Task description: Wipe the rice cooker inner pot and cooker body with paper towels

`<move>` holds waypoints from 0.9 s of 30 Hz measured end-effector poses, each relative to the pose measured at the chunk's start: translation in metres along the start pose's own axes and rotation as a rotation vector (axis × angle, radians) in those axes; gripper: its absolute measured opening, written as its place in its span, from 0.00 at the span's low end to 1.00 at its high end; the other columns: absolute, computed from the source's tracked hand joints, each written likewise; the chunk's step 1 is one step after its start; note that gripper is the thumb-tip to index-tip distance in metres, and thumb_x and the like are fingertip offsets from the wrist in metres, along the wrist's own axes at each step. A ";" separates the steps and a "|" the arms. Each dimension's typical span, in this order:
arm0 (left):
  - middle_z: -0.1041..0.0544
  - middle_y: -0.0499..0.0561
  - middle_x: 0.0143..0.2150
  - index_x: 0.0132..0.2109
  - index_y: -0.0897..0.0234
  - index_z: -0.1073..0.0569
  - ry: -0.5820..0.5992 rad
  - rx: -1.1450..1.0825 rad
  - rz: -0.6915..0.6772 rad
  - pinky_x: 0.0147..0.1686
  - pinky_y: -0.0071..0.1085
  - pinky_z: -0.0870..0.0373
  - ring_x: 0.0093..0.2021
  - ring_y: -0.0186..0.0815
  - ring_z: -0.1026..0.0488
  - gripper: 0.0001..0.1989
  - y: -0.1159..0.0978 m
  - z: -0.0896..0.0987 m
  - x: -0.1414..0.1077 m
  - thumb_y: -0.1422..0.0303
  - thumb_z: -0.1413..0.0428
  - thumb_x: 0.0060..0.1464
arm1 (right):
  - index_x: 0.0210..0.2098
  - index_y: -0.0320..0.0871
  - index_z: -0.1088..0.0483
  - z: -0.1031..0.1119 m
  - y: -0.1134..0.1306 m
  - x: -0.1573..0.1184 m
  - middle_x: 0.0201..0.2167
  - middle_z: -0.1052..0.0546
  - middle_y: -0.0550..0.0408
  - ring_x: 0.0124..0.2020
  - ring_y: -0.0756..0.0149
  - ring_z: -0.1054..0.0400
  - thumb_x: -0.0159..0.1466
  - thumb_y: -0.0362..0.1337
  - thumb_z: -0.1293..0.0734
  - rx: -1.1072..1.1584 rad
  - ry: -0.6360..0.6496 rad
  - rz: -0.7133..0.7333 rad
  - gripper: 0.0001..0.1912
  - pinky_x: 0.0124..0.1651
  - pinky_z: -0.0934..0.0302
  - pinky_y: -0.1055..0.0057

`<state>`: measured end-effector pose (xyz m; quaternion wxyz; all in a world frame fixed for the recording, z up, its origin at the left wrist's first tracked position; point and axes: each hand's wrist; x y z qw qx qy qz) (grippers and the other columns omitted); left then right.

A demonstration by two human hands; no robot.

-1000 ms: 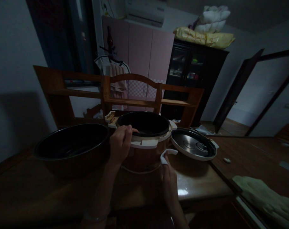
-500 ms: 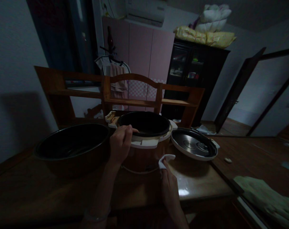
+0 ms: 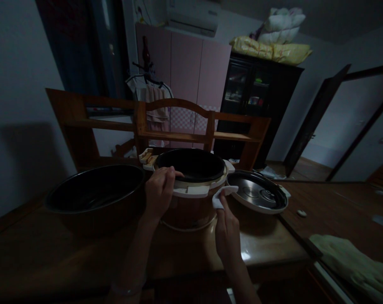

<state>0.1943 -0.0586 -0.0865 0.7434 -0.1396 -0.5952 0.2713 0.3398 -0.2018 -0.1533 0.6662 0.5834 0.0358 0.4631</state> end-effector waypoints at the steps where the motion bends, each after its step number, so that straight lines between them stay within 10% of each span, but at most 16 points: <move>1: 0.19 0.51 0.39 0.38 0.60 0.19 0.001 -0.001 0.001 0.53 0.33 0.36 0.46 0.37 0.25 0.22 0.000 0.000 0.000 0.62 0.58 0.68 | 0.69 0.40 0.44 0.000 0.002 0.001 0.68 0.39 0.47 0.69 0.56 0.47 0.73 0.43 0.49 -0.001 -0.008 0.015 0.28 0.69 0.51 0.55; 27: 0.20 0.51 0.39 0.38 0.61 0.20 0.009 -0.023 0.002 0.48 0.33 0.35 0.42 0.36 0.26 0.22 -0.001 0.001 0.000 0.62 0.58 0.68 | 0.73 0.40 0.62 -0.047 -0.032 -0.041 0.74 0.57 0.45 0.74 0.46 0.65 0.68 0.31 0.46 -0.417 0.139 0.671 0.37 0.68 0.51 0.38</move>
Point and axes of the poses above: each hand's wrist, its own x-axis towards the middle knuckle, its own z-axis out of the back of the hand, y = z × x
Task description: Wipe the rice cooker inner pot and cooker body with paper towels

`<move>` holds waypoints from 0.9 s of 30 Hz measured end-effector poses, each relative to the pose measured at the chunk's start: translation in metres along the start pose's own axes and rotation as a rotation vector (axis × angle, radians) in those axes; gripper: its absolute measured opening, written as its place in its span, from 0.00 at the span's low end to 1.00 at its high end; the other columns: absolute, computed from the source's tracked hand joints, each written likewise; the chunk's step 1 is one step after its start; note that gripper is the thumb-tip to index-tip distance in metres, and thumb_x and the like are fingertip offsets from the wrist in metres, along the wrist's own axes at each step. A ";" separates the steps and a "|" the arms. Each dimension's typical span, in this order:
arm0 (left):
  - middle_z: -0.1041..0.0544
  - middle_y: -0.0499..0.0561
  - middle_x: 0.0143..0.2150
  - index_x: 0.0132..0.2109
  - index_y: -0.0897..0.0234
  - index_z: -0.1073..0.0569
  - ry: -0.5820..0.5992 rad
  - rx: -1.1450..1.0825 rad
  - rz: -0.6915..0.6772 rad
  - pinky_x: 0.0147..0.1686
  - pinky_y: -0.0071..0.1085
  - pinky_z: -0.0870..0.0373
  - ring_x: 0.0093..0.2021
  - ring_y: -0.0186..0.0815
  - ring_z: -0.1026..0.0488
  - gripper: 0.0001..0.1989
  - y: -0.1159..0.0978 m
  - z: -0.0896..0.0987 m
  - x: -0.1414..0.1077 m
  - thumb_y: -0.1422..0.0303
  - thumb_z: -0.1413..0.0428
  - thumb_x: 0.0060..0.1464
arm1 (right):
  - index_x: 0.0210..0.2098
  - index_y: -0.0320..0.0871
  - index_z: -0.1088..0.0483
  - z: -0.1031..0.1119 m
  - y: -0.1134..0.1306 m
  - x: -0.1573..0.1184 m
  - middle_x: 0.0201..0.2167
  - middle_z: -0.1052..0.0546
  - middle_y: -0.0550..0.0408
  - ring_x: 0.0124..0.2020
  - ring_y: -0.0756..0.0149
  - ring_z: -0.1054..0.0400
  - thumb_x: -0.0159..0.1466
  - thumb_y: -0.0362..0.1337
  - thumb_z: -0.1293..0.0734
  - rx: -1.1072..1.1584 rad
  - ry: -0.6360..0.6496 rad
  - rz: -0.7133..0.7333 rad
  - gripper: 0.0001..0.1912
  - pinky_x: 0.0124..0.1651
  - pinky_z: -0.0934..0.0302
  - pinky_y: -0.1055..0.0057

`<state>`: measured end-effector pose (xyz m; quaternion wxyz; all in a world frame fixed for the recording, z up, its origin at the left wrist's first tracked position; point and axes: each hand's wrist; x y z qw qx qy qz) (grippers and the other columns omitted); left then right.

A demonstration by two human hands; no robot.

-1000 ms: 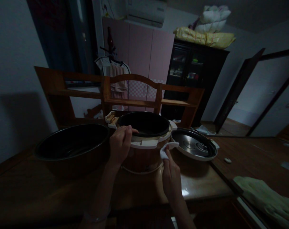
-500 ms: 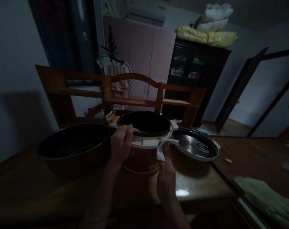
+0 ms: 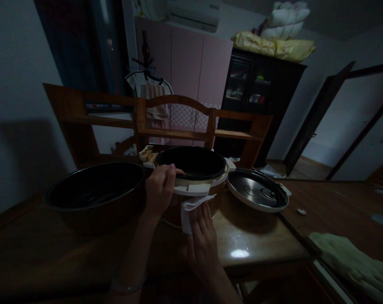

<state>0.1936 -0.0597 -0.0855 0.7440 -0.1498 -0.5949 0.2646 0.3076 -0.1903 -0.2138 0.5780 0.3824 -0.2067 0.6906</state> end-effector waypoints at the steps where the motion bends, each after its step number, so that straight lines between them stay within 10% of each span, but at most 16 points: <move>1: 0.20 0.51 0.39 0.38 0.61 0.19 -0.001 0.004 -0.002 0.48 0.32 0.35 0.42 0.36 0.26 0.22 0.000 0.000 0.000 0.62 0.58 0.68 | 0.73 0.38 0.61 0.000 0.002 0.003 0.74 0.58 0.45 0.74 0.46 0.66 0.67 0.31 0.45 -0.005 0.038 0.024 0.37 0.69 0.53 0.39; 27: 0.19 0.50 0.39 0.38 0.60 0.19 -0.014 0.016 -0.004 0.52 0.32 0.35 0.46 0.37 0.25 0.22 0.000 -0.001 0.000 0.62 0.57 0.68 | 0.73 0.36 0.61 0.000 0.015 -0.012 0.74 0.57 0.49 0.74 0.55 0.66 0.65 0.29 0.43 0.056 0.318 0.056 0.39 0.72 0.53 0.51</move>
Point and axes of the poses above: each hand's wrist, its own x-axis towards the middle knuckle, its own z-axis out of the back of the hand, y = z × x
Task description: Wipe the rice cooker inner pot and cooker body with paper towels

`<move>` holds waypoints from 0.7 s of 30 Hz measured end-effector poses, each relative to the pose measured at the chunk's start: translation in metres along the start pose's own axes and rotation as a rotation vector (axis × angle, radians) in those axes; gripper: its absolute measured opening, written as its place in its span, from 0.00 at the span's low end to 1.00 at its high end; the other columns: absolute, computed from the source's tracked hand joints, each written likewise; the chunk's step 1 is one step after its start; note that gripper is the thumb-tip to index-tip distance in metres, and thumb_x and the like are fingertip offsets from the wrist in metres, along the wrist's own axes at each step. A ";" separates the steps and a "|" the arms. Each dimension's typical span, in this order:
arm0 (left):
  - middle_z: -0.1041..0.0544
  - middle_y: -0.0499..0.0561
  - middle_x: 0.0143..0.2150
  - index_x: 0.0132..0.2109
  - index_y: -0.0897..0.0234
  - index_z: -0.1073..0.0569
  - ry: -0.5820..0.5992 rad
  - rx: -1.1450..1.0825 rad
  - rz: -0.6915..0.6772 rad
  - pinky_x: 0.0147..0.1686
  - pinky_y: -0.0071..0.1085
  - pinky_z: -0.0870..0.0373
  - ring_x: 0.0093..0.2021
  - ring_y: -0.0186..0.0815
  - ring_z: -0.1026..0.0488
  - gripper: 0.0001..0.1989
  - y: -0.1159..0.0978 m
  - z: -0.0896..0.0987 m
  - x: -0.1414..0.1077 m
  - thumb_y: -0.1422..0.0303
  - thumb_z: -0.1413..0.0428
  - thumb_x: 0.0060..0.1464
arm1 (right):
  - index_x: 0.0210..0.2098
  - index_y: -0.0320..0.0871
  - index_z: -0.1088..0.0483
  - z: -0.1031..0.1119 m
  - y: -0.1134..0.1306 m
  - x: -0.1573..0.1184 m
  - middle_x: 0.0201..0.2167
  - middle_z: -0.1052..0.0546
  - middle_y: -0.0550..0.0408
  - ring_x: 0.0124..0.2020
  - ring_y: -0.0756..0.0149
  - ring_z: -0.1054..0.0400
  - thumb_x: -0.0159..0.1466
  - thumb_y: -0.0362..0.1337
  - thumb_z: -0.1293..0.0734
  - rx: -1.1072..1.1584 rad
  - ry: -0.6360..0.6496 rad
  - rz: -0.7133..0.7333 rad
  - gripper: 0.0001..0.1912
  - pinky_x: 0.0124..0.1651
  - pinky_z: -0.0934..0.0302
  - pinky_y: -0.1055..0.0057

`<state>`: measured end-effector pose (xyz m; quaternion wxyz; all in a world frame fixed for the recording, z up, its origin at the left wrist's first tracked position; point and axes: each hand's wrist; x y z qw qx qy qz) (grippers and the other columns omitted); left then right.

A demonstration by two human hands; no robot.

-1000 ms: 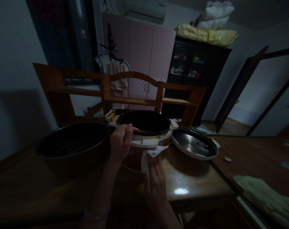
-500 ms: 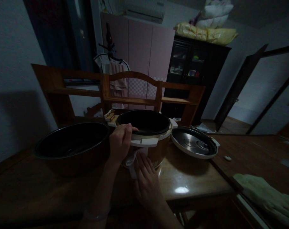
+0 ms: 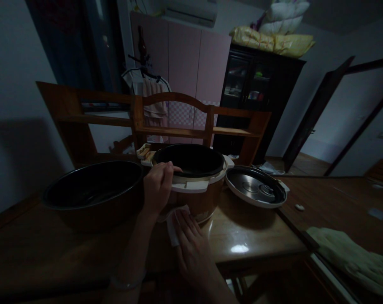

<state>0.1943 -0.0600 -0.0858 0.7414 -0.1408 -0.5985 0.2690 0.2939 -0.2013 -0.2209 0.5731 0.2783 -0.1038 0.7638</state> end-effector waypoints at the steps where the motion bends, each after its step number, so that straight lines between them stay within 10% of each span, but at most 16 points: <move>1: 0.19 0.50 0.39 0.38 0.60 0.19 -0.001 0.002 0.000 0.52 0.32 0.35 0.46 0.37 0.25 0.22 0.000 0.000 0.000 0.62 0.57 0.68 | 0.73 0.36 0.60 0.002 0.000 0.000 0.74 0.57 0.49 0.74 0.55 0.66 0.65 0.29 0.43 0.000 0.008 0.002 0.39 0.72 0.53 0.51; 21: 0.19 0.50 0.39 0.38 0.60 0.19 0.003 0.028 -0.012 0.51 0.32 0.35 0.43 0.36 0.25 0.23 0.001 0.000 0.000 0.62 0.58 0.68 | 0.70 0.36 0.49 0.027 -0.011 -0.017 0.72 0.50 0.49 0.74 0.59 0.63 0.60 0.26 0.40 0.062 0.166 0.028 0.39 0.73 0.55 0.52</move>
Point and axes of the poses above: each hand's wrist, its own x-axis towards the middle knuckle, its own z-axis out of the back of the hand, y = z × x
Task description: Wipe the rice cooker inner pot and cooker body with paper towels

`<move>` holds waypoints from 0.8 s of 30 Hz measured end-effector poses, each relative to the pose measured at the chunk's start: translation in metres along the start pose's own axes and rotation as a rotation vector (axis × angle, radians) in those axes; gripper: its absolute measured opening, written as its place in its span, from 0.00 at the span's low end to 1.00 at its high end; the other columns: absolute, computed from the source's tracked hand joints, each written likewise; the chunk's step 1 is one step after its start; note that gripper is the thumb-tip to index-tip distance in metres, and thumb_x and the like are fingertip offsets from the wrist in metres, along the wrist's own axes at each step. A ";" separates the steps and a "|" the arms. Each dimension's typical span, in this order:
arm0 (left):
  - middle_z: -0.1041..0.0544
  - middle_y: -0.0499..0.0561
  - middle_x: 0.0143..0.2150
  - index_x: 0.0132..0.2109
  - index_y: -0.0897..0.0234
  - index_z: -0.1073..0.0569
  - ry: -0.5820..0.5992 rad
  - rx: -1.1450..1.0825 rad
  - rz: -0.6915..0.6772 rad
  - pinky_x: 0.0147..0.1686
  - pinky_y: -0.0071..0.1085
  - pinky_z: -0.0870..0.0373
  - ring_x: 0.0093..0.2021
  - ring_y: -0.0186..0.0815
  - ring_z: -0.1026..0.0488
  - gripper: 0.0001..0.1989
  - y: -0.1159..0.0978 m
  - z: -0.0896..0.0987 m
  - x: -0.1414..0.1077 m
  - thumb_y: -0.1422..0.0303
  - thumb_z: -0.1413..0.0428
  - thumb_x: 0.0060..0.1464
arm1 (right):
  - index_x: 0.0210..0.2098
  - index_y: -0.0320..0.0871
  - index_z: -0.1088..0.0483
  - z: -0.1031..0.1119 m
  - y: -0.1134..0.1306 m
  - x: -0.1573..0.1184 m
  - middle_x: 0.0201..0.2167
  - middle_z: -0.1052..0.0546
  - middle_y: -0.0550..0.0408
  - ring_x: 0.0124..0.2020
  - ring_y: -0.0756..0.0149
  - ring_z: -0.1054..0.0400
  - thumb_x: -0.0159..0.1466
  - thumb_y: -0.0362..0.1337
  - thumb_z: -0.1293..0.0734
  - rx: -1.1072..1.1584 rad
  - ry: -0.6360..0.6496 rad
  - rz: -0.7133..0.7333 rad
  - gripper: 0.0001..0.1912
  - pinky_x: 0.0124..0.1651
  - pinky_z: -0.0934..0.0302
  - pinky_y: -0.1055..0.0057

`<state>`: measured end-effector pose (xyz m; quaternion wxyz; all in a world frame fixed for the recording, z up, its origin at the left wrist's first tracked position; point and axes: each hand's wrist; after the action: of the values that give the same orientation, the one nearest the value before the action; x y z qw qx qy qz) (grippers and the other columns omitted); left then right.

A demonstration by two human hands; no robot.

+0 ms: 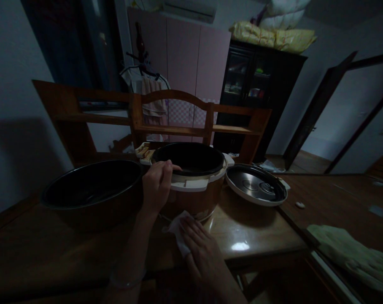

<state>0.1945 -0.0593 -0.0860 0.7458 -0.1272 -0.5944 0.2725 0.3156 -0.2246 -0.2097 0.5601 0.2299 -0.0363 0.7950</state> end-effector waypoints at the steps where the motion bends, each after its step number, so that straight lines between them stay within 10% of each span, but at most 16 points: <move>1: 0.19 0.50 0.38 0.38 0.60 0.19 -0.003 -0.004 0.001 0.51 0.32 0.35 0.43 0.36 0.25 0.23 0.000 0.000 0.000 0.62 0.57 0.68 | 0.70 0.37 0.49 0.001 0.000 -0.002 0.72 0.50 0.50 0.74 0.59 0.62 0.59 0.26 0.40 0.005 -0.006 0.000 0.39 0.73 0.55 0.52; 24: 0.19 0.50 0.39 0.38 0.60 0.19 0.006 -0.004 0.014 0.51 0.33 0.35 0.44 0.37 0.25 0.23 0.000 0.000 0.000 0.61 0.58 0.68 | 0.71 0.43 0.49 -0.003 -0.021 -0.030 0.71 0.48 0.52 0.73 0.58 0.58 0.59 0.25 0.41 0.066 -0.051 -0.079 0.40 0.71 0.54 0.47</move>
<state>0.1944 -0.0594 -0.0857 0.7455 -0.1339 -0.5917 0.2761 0.3413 -0.2422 -0.2282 0.5821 0.2698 -0.0154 0.7669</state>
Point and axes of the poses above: each hand's wrist, its own x-axis towards the middle knuckle, its own z-axis out of the back of the hand, y = z × x
